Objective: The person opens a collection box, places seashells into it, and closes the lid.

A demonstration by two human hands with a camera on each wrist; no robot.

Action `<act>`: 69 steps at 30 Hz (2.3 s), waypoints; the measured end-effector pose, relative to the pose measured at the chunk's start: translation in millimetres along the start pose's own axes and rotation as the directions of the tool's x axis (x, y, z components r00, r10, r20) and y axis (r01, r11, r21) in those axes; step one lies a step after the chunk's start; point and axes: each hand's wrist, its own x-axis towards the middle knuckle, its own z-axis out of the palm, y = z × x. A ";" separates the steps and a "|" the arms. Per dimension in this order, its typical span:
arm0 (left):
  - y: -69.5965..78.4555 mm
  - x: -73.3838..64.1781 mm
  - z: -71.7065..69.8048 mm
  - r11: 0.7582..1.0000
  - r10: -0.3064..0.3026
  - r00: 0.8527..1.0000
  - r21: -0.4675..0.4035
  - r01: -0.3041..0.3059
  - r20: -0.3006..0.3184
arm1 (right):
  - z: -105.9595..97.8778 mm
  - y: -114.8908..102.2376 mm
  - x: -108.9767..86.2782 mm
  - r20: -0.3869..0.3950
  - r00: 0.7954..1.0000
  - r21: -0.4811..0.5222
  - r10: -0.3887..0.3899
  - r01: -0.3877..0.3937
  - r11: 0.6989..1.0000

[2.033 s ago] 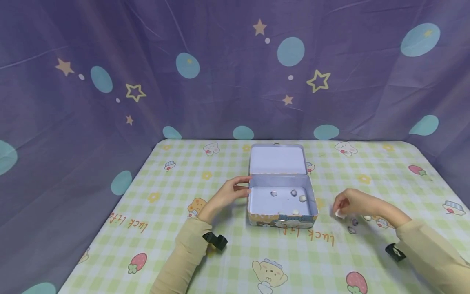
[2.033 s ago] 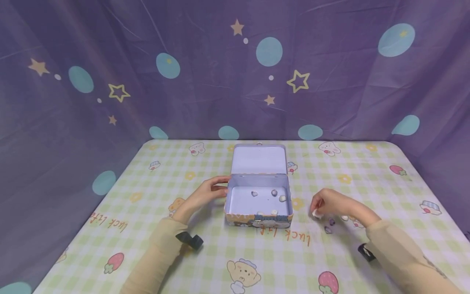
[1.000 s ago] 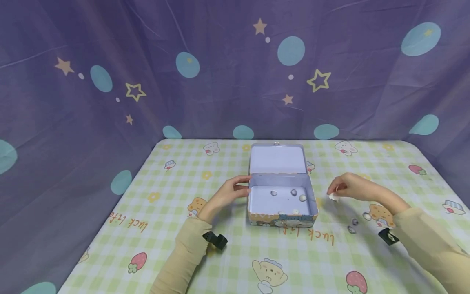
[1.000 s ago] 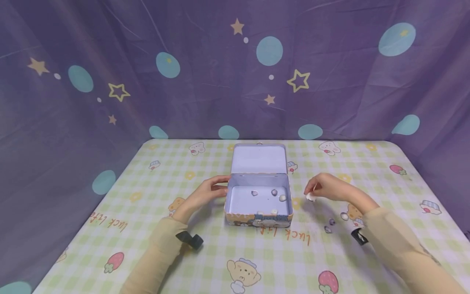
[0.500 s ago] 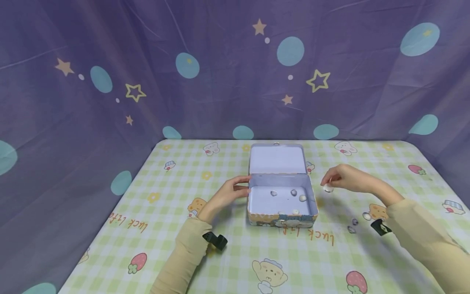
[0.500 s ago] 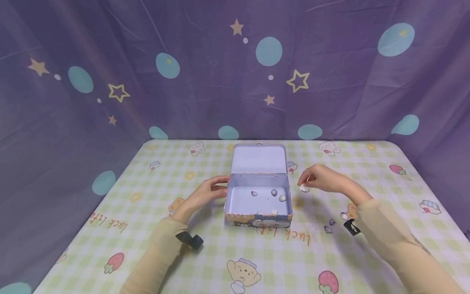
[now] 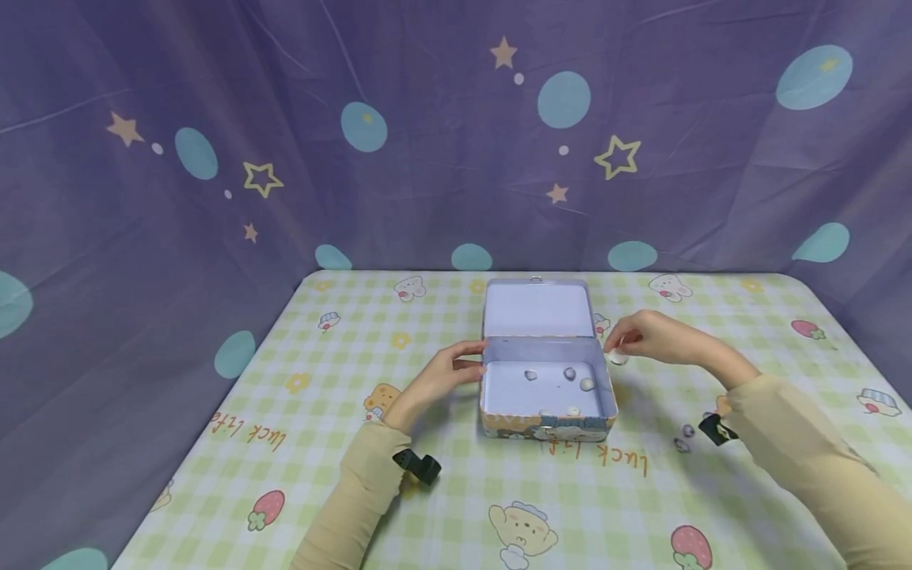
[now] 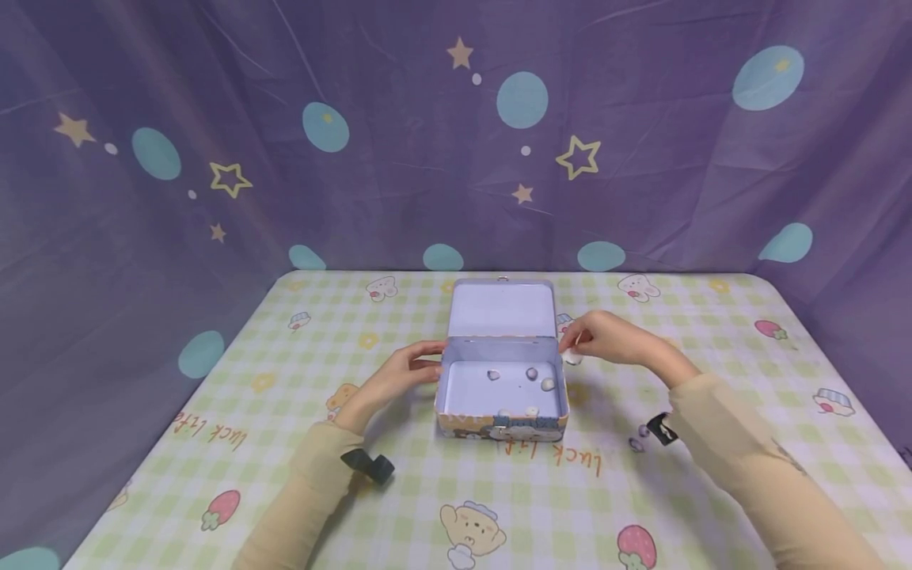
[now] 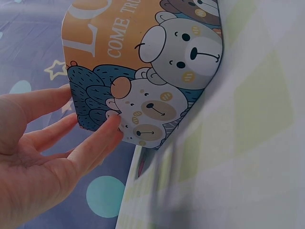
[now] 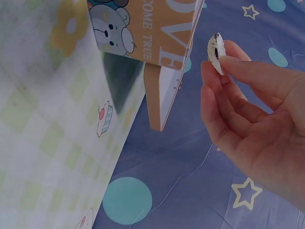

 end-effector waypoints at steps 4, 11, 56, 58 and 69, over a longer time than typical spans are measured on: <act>0.3 0.0 0.0 1.000 -0.004 1.000 0.000 0.004 -0.004 | 0.5 -3.6 4.8 0.000 1.000 -0.001 -0.029 0.029 1.000; 0.8 -0.5 0.0 1.000 0.002 1.000 -0.012 -0.002 0.002 | 1.8 -10.3 13.7 0.016 0.999 -0.001 -0.038 0.038 0.999; 1.9 -1.0 -0.3 1.000 0.003 1.000 -0.004 -0.003 0.004 | 28.2 -24.6 54.9 0.149 0.987 -0.003 -0.063 0.065 0.998; 1.4 -0.8 -0.3 1.000 0.002 1.000 -0.002 -0.002 0.003 | 30.2 -24.6 55.6 0.153 0.986 -0.009 -0.064 0.066 0.998; 0.5 -0.1 0.1 1.000 -0.001 1.000 -0.016 0.001 0.003 | 39.8 -17.5 57.1 0.153 0.986 -0.003 -0.067 0.068 0.998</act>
